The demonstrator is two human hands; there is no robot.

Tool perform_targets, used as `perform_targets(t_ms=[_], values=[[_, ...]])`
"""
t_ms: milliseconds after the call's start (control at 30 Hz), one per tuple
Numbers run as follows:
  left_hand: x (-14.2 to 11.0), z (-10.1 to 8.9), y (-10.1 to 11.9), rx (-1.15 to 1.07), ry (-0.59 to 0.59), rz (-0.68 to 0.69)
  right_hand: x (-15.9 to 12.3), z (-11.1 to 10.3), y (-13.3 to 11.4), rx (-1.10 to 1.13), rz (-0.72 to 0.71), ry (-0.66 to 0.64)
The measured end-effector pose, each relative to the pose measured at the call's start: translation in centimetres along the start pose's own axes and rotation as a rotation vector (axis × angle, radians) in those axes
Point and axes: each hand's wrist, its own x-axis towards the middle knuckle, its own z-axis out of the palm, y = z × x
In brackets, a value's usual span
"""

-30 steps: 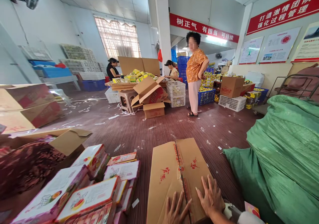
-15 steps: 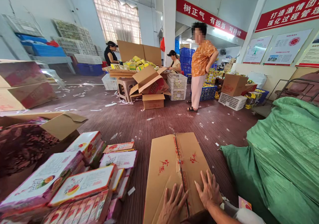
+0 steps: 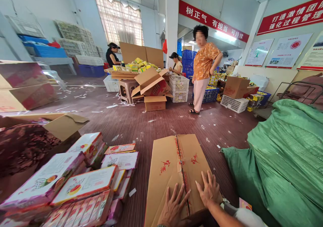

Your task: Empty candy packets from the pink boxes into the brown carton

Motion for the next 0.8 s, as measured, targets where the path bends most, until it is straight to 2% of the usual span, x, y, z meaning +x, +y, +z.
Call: perform_targets(t_ms=[167, 400, 667, 800], values=[[0.1, 0.6, -0.5, 0.0, 0.048, 0.013, 0.1, 0.1, 0.1, 0.019, 0.0, -0.025], [-0.1, 0.4, -0.3, -0.024, 0.019, 0.019, 0.1, 1.4, 0.2, 0.013, -0.002, 0.019], [-0.6, 0.4, 0.3, -0.016, 0.051, 0.029, -0.2, 0.8, 0.4, -0.003, 0.007, 0.003], [-0.7, -0.3, 0.6, -0.046, 0.021, 0.016, -0.4, 0.7, 0.5, -0.017, 0.008, 0.004]])
